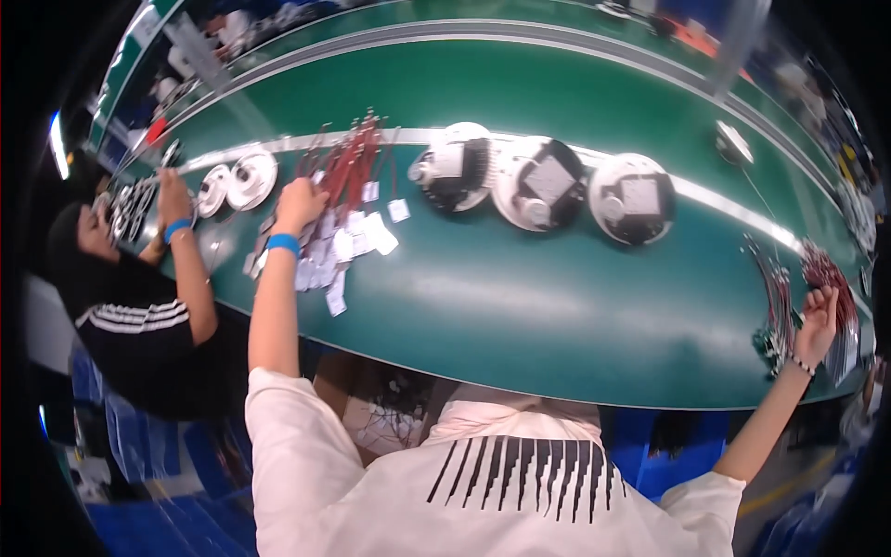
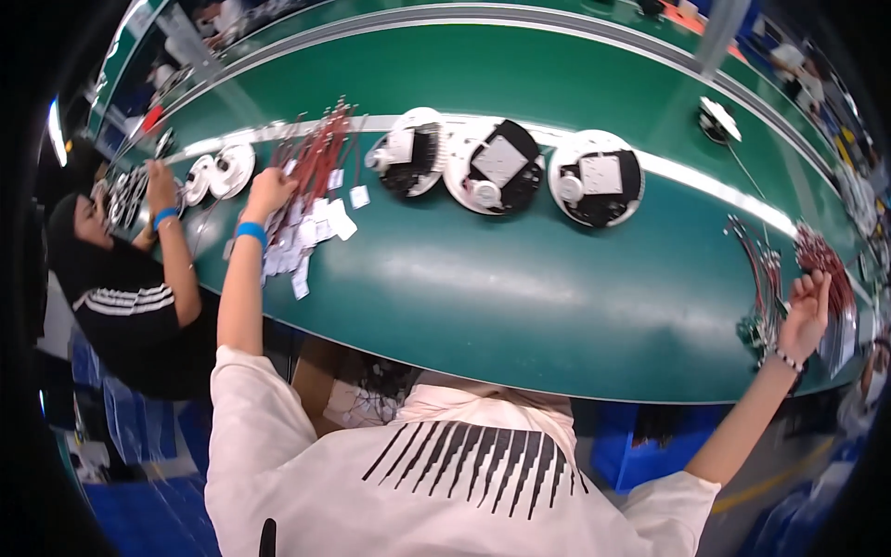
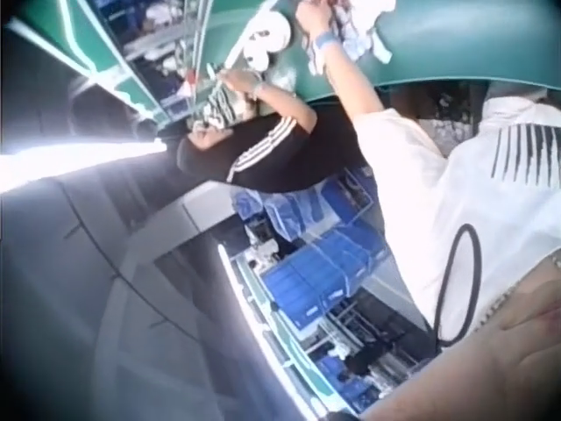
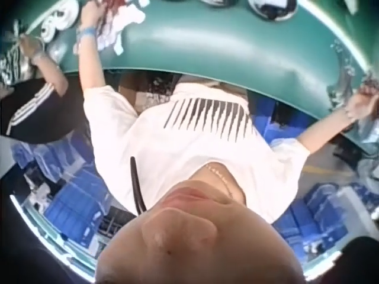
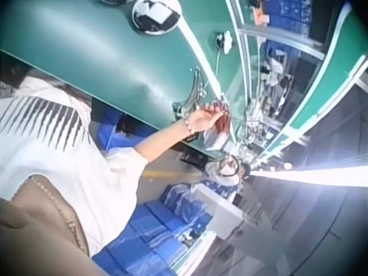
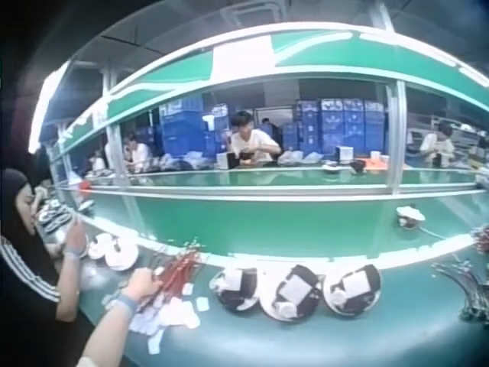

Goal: Manual assembly of electronic parts into plastic housings on a factory production line.

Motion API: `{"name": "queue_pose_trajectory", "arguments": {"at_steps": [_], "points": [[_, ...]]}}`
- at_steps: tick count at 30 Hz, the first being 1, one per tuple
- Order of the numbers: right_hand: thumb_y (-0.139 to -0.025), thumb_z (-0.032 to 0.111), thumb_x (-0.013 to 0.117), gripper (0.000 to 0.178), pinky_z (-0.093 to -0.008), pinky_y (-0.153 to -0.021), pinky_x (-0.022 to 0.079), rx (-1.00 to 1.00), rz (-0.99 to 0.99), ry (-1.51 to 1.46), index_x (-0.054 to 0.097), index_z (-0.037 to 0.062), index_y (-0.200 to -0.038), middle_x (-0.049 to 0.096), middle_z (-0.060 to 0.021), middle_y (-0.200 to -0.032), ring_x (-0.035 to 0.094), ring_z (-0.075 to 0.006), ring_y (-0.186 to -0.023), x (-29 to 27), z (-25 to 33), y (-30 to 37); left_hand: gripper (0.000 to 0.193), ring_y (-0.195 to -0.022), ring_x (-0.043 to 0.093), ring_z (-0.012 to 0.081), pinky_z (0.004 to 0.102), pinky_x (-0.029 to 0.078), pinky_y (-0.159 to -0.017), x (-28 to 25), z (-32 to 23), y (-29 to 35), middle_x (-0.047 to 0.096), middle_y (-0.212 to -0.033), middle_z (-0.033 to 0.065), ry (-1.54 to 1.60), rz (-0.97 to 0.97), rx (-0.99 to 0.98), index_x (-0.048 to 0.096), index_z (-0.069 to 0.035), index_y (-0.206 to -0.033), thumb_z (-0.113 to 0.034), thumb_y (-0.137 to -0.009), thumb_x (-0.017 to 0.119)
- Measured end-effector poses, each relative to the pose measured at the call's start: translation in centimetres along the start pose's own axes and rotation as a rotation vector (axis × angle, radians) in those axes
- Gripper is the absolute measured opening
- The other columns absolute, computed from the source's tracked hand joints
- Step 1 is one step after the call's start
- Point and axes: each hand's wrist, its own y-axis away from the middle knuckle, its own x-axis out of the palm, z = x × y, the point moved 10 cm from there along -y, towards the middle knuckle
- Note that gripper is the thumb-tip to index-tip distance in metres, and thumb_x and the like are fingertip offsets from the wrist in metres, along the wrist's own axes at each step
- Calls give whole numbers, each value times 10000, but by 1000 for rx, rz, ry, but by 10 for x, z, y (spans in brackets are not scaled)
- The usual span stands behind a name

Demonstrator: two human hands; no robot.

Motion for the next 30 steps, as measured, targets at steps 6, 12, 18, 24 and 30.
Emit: {"name": "queue_pose_trajectory", "arguments": {"at_steps": [6,12,18,24,30], "points": [[-881,122,382,113,-235,-589,305,28,89,-60,426,18,-884,425,-21,-800,358,-114,-668,60,-24,2,220,-743,573,315,383,450,-690,-20,-11,20,594,-747,172,59,-8,-27,602,-46,-670,-260,-635,641],[-869,150,420,122,-219,-550,299,89,70,-27,450,34,-896,429,1,-790,342,-94,-637,100,-66,9,140,-705,575,313,373,459,-669,-5,-15,27,591,-714,157,10,39,57,594,-57,-640,-172,-593,659],[-870,137,416,101,-223,-537,285,63,-4,-39,436,38,-868,403,10,-757,315,-95,-619,110,-63,19,123,-670,577,288,346,457,-635,-10,-20,27,587,-669,151,52,44,41,568,-29,-607,-136,-604,628],[-873,128,402,90,-220,-525,267,94,-45,-71,417,41,-853,380,11,-751,286,-90,-604,121,-71,25,95,-795,564,306,355,447,-725,-1,-1,10,590,-819,159,21,103,27,598,-56,-685,-129,-630,574],[-879,128,386,90,-216,-524,265,88,-19,-70,405,47,-845,342,16,-727,278,-90,-600,125,-64,28,175,-787,567,321,364,445,-734,-50,1,11,593,-797,182,2,21,-70,614,-46,-733,-148,-608,548]]}}
